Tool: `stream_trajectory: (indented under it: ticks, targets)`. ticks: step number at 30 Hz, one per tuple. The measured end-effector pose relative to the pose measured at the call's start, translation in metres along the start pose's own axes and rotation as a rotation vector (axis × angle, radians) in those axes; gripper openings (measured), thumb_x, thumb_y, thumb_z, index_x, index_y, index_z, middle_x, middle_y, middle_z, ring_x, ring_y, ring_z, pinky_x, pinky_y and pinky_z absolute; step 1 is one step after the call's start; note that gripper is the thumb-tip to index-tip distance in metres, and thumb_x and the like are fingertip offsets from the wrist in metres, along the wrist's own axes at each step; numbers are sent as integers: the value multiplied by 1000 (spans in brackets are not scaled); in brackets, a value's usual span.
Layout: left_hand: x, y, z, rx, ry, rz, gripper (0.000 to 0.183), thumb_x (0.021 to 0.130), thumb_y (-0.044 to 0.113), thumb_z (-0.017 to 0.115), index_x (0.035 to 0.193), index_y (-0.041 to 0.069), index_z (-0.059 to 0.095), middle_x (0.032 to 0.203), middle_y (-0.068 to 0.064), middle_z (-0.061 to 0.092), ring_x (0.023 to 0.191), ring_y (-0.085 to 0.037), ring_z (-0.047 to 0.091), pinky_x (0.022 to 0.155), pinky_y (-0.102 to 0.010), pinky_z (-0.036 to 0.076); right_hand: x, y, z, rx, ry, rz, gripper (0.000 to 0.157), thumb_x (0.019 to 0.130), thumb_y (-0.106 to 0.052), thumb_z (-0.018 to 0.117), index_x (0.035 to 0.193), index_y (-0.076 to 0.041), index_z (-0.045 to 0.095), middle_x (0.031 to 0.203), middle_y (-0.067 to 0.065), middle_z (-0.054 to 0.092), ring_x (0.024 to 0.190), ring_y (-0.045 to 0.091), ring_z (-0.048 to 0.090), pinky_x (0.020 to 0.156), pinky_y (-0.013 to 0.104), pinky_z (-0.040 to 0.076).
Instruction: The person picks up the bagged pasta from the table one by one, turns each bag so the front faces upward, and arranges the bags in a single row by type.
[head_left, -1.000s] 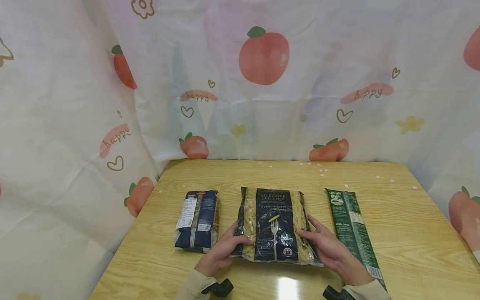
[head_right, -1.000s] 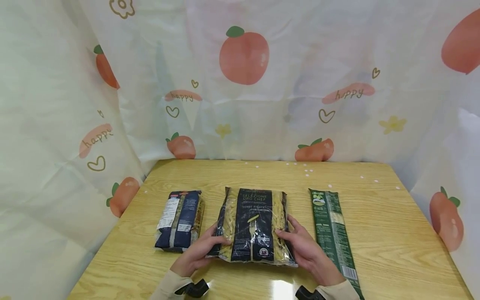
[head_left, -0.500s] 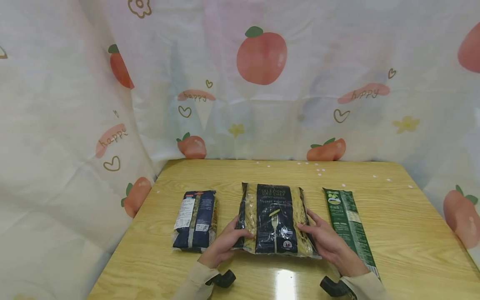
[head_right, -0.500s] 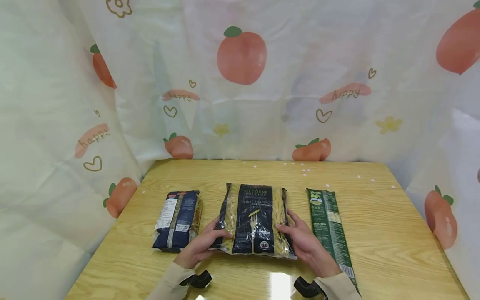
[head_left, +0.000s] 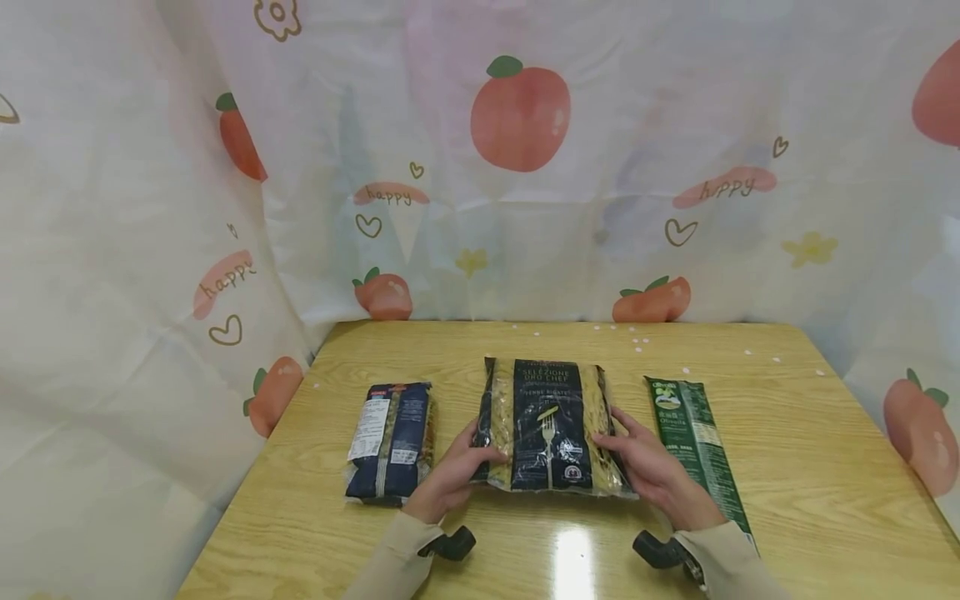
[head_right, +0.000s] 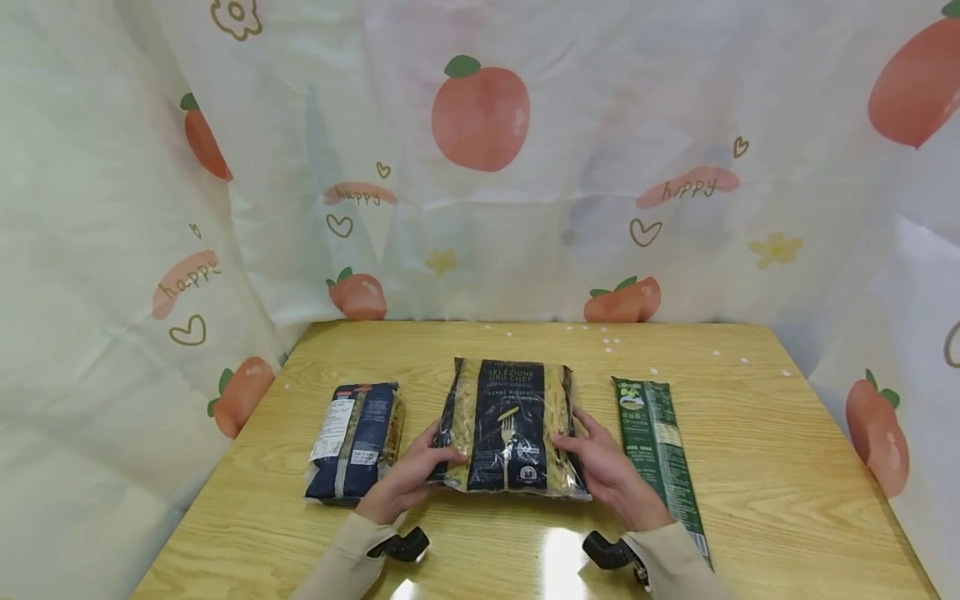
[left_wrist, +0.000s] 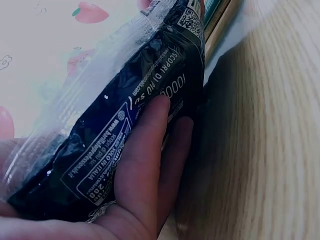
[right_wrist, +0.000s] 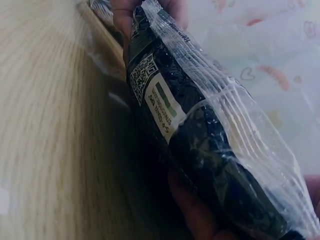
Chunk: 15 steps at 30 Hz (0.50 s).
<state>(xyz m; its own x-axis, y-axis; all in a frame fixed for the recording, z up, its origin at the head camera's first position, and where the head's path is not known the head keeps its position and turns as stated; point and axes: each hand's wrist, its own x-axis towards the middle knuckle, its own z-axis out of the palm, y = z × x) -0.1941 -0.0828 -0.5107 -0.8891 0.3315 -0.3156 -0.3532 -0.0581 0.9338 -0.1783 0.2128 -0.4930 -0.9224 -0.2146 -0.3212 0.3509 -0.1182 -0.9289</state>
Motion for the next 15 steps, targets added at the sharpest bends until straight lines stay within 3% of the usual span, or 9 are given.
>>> stream_trajectory:
  ticks: [6,11,15]
  targets:
    - [7,1,-2,-18,3,3,97,90,4,68,167,12,10,150,-23,53,111,-23,68,93,-36,58,8,-4,-1,-8,-1,-13,90,106,-10,54,165,-8,-14,158,27,33,105,5,65,94,27,58]
    - [14,2,-4,-24,-12,10,96,92,5,66,167,14,7,152,-24,51,112,-23,67,94,-40,58,15,-6,-3,0,3,-11,90,105,-9,54,165,-9,-14,152,22,40,103,5,65,93,26,58]
    - [20,4,-5,-17,0,12,97,91,6,67,167,15,7,152,-25,50,111,-23,67,95,-43,57,22,-7,-5,-1,8,-14,90,106,-10,54,165,-10,-14,156,24,35,104,3,63,92,24,57]
